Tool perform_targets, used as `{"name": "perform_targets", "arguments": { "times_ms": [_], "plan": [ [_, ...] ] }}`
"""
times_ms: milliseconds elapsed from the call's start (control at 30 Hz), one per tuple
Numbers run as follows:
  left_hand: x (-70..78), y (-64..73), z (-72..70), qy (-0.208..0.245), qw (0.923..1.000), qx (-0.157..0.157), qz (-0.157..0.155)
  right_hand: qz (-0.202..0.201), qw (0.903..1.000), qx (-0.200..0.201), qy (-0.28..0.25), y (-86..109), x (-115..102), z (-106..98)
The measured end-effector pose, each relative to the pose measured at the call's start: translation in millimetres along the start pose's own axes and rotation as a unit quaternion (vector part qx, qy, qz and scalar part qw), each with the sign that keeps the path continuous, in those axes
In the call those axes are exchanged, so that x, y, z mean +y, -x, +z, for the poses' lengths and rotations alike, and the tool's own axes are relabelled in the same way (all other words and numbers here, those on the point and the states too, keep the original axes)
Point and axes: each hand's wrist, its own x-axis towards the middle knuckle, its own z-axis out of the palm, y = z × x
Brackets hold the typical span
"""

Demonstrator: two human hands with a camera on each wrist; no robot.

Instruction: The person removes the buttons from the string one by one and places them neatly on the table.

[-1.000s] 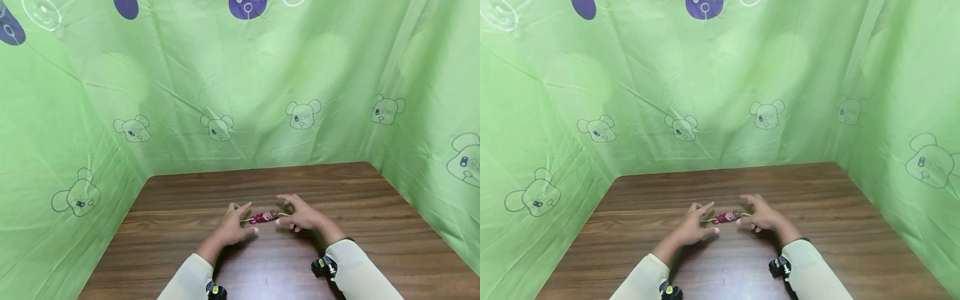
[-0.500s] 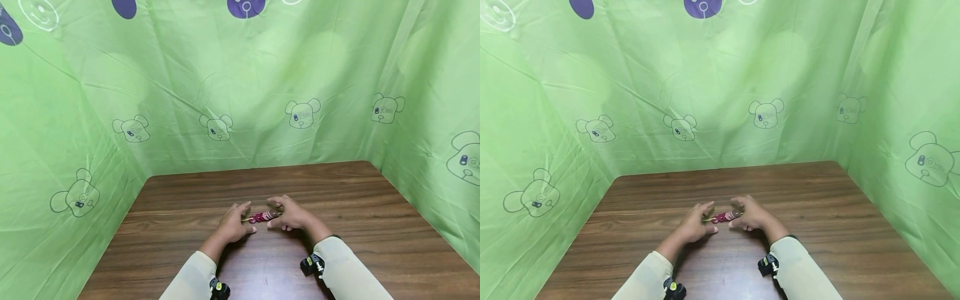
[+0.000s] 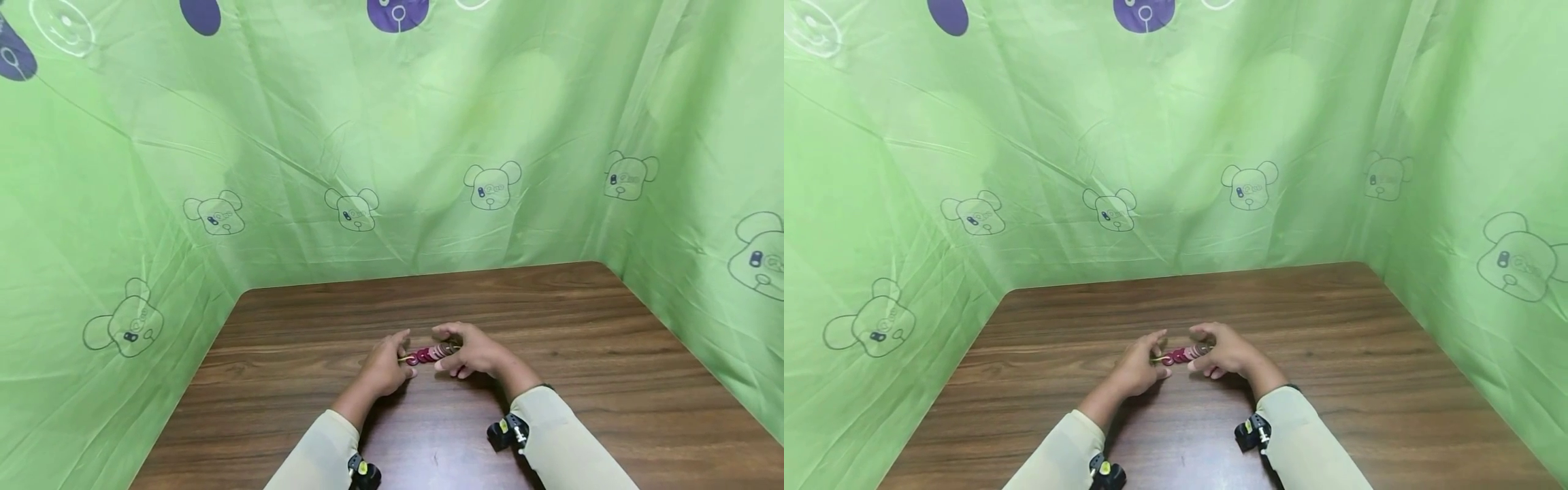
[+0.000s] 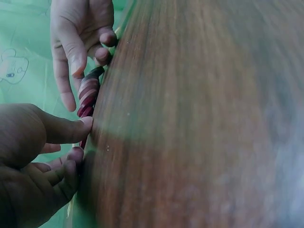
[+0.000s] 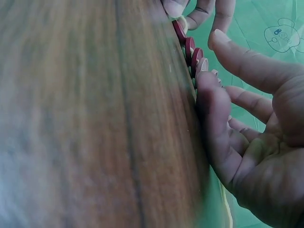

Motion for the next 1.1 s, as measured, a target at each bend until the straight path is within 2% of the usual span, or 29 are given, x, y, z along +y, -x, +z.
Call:
{"name": "perform_targets", "arguments": {
  "times_ms": [267, 500, 700, 867, 1100],
  "plan": [
    [2.4, 0.0, -0.7, 0.032, 0.9995, 0.002, -0.008, -0.006, 0.9995, -0.007, -0.029, -2.6, 0.6, 0.5],
    [-2.1, -0.2, -1.5, 0.089, 0.9960, 0.001, -0.003, 0.003, 0.9994, -0.006, -0.033, -4.2, 2.2, 1.8],
    [-1.9, 0.3, -5.9, 0.090, 0.9960, 0.001, 0.001, -0.007, 0.9999, 0.002, -0.012, -2.0, 1.2, 2.1],
    [-2.5, 0.6, -5.3, 0.083, 0.9964, -0.006, 0.012, -0.016, 0.9981, 0.041, 0.044, 4.1, -3.8, -1.1],
    [-0.8, 0.9, -4.9, 0.057, 0.9982, 0.003, 0.019, 0.021, 0.9903, 0.114, 0.076, 2.8, -6.7, -0.2]
  ]
}}
